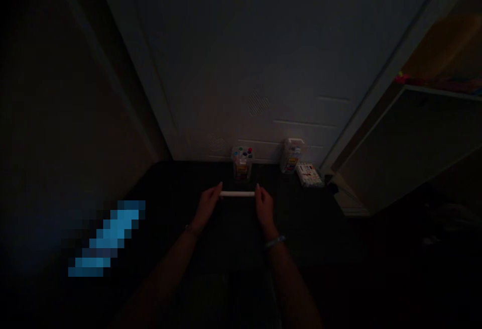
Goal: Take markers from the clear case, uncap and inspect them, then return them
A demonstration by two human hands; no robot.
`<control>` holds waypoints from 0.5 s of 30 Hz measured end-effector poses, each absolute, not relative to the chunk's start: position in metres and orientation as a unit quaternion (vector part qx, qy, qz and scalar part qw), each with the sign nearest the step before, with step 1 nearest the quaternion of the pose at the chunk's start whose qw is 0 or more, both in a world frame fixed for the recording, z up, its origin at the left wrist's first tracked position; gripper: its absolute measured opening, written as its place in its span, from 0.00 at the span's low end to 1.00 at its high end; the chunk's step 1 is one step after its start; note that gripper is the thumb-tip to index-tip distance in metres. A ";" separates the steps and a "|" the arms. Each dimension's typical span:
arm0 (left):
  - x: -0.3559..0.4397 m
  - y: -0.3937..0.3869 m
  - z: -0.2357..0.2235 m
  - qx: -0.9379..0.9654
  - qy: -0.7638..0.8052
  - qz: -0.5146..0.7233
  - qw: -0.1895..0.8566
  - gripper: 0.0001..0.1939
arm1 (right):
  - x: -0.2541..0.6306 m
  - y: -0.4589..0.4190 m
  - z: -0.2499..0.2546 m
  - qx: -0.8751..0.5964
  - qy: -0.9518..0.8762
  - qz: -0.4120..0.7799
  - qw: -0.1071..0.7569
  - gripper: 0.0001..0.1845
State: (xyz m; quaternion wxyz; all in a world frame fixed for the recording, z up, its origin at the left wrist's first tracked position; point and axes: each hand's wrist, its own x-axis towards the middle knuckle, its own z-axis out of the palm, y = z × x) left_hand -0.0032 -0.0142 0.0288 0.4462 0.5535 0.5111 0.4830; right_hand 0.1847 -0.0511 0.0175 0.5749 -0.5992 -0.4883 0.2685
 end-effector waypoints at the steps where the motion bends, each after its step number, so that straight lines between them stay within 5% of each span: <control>1: -0.003 -0.014 0.028 0.559 0.509 0.481 0.445 0.26 | 0.185 -0.051 0.017 -0.602 -0.485 0.270 0.574 0.24; 15: -0.003 -0.004 0.018 0.579 0.477 0.528 0.399 0.17 | 0.186 -0.049 0.017 -0.570 -0.487 0.279 0.600 0.19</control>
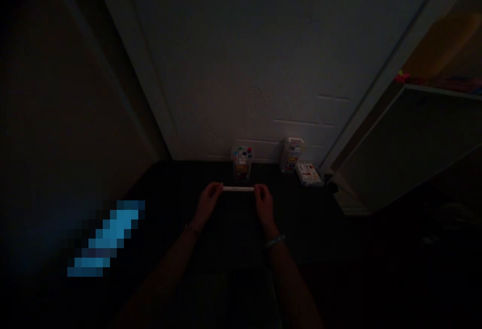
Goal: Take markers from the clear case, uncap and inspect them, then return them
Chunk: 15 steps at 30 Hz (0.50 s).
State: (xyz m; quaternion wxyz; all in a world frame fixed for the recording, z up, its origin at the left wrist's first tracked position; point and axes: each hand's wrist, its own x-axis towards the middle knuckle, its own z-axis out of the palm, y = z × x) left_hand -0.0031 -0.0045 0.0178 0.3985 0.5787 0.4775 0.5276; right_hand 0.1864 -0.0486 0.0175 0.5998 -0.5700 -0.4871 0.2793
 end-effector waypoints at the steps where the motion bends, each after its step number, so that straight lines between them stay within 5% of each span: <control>1: -0.003 -0.003 0.016 0.576 0.476 0.530 0.400 0.16 | 0.187 -0.048 0.017 -0.565 -0.487 0.279 0.605 0.19; 15: -0.003 0.003 0.006 0.560 0.429 0.552 0.445 0.14 | 0.191 -0.043 0.009 -0.547 -0.463 0.305 0.627 0.17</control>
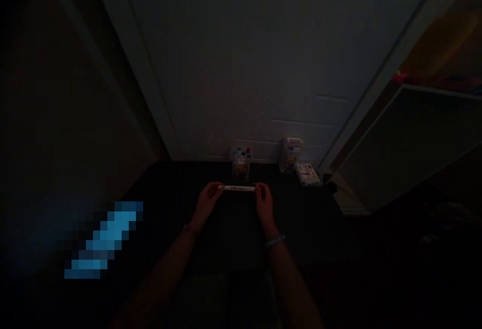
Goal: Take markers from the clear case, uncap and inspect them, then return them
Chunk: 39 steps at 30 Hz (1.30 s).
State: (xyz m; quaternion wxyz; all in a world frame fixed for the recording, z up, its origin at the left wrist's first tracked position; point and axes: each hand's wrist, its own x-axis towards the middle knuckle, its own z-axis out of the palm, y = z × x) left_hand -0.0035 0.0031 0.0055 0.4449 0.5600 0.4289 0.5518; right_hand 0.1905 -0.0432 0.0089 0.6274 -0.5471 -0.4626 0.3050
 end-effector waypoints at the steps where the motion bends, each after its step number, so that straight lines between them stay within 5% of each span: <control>1: -0.004 0.003 0.006 0.561 0.427 0.552 0.445 0.14 | 0.191 -0.043 0.009 -0.550 -0.465 0.300 0.626 0.17; 39: -0.001 -0.006 0.015 0.502 0.389 0.546 0.547 0.19 | 0.185 -0.047 0.016 -0.547 -0.485 0.318 0.604 0.19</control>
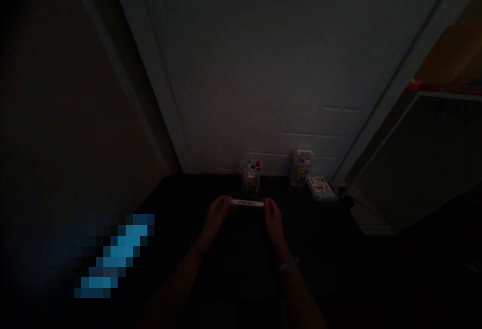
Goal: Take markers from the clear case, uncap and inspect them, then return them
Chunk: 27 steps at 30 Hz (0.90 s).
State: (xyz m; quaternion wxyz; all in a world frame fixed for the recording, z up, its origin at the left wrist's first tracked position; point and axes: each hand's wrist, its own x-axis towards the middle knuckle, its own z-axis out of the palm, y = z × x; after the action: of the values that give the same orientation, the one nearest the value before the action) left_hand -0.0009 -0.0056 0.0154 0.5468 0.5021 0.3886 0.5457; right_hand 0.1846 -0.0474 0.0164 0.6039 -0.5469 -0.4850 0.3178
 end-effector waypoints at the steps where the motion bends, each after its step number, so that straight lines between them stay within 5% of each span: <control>1: 0.000 -0.006 0.015 0.497 0.379 0.536 0.567 0.19 | 0.184 -0.048 0.017 -0.539 -0.488 0.327 0.604 0.19; 12: 0.009 -0.014 0.015 0.647 0.387 0.383 0.534 0.21 | 0.191 -0.045 0.014 -0.535 -0.355 0.369 0.671 0.23; 27: 0.006 -0.013 0.015 0.646 0.394 0.407 0.511 0.20 | 0.210 -0.050 0.024 -0.560 -0.293 0.219 0.743 0.22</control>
State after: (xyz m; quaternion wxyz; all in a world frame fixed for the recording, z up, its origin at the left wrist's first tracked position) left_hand 0.0061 -0.0131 0.0147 0.5109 0.6464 0.3939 0.4074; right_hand 0.2098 -0.0503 0.0239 0.7430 -0.5605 -0.2929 0.2192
